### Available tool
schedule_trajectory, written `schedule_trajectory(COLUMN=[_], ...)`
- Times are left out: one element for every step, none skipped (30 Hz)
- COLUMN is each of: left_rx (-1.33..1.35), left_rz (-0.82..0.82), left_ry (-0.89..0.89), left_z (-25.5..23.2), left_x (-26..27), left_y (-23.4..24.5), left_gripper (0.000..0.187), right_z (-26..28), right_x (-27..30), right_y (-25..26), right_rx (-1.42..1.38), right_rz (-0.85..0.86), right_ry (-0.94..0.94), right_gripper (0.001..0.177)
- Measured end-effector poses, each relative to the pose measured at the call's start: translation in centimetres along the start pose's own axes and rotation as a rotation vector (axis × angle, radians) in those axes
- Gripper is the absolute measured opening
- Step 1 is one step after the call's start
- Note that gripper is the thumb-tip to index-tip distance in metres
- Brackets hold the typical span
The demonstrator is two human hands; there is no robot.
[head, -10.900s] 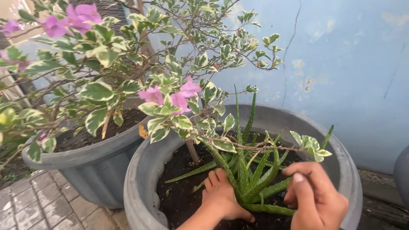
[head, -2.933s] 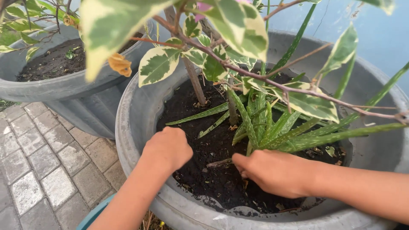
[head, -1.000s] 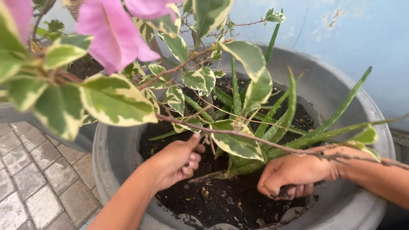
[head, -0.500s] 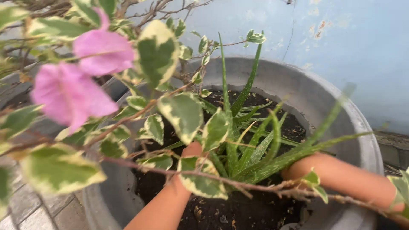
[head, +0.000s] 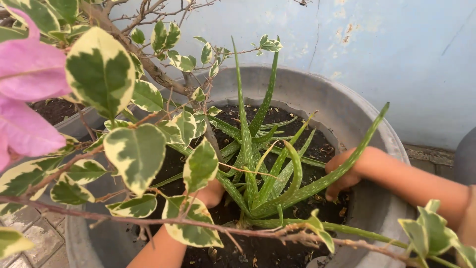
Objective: Picking up dead leaves and plant debris from potted plants and garden beds.
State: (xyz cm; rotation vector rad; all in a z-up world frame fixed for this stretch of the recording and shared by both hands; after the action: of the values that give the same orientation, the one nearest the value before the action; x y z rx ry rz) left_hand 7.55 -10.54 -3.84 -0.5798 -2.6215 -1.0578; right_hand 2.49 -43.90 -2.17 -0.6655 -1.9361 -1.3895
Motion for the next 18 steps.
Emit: schedule_trajectory(left_rx=[-0.034,-0.067,-0.100,-0.134,-0.168,-0.202,-0.237,-0.270,-0.303,-0.336,-0.369,-0.370,-0.347,-0.324,-0.324,-0.301,-0.278,-0.279], left_rz=[-0.006,-0.014,-0.021,-0.031,-0.041,-0.049,-0.056,-0.064,-0.071,-0.077,-0.084,-0.082,-0.021,0.042,0.043,0.125,0.206,0.205], left_ry=[-0.006,-0.014,-0.022,-0.029,-0.036,-0.041,-0.047,-0.053,-0.060,-0.066,-0.072,-0.071,-0.137,-0.198,-0.195,-0.222,-0.249,-0.250], left_z=[0.0,0.0,0.0,0.0,0.0,0.1,0.1,0.1,0.4,0.5,0.3,2.0,3.7,5.5,5.6,5.7,5.8,4.9], left_x=[0.4,0.7,0.9,1.2,1.5,1.8,2.0,2.2,2.2,2.4,2.7,3.1,3.5,4.0,4.6,5.2,5.8,6.8], left_y=[0.1,0.2,0.3,0.4,0.6,0.8,0.9,0.9,1.6,1.6,1.0,0.6,0.1,-0.4,-0.6,-0.9,-1.1,-1.6], left_gripper=[0.033,0.033,0.034,0.034,0.034,0.035,0.035,0.036,0.036,0.036,0.037,0.037,0.034,0.031,0.031,0.029,0.028,0.028], right_z=[0.0,-0.1,0.1,0.4,0.7,0.5,0.4,0.1,-0.6,-1.2,-1.8,-2.2,-2.7,-2.9,-2.6,-2.2,-1.8,-1.9], right_x=[-1.5,-3.0,-3.0,-3.1,-3.1,-3.1,-3.0,-2.9,-3.6,-4.3,-5.0,-5.8,-6.6,-7.4,-7.2,-7.0,-6.8,-7.0], right_y=[-0.9,-1.8,-2.0,-2.0,-2.0,-1.9,-1.7,-1.6,-1.6,-1.6,-1.6,-1.5,-1.6,-1.6,-1.4,-1.1,-0.9,-1.0], right_rx=[0.051,0.103,0.102,0.061,0.020,0.019,0.032,0.045,0.045,-0.006,-0.057,-0.059,-0.144,-0.229,-0.230,-0.268,-0.305,-0.306], right_rz=[-0.030,-0.062,-0.064,-0.064,-0.064,-0.067,-0.063,-0.059,-0.060,-0.074,-0.090,-0.089,-0.048,-0.006,-0.004,0.061,0.126,0.124], right_ry=[0.004,0.007,0.005,0.037,0.069,0.070,0.098,0.124,0.123,0.223,0.322,0.323,0.312,0.302,0.306,0.224,0.142,0.142], right_gripper=[0.055,0.051,0.051,0.047,0.042,0.042,0.036,0.030,0.030,0.028,0.028,0.028,0.027,0.026,0.026,0.024,0.021,0.021])
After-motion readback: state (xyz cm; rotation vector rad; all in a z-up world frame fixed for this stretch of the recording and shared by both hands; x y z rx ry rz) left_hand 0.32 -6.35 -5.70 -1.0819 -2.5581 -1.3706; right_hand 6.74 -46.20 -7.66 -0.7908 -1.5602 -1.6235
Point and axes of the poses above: each hand's wrist, its own x-axis away from the middle knuckle, its own y-axis out of the back of the hand, z = x × y, the point moved 1 cm from there along -x, towards the middle knuckle, and after that the axes turned 7 degrees about x, right-handed, at the moved point
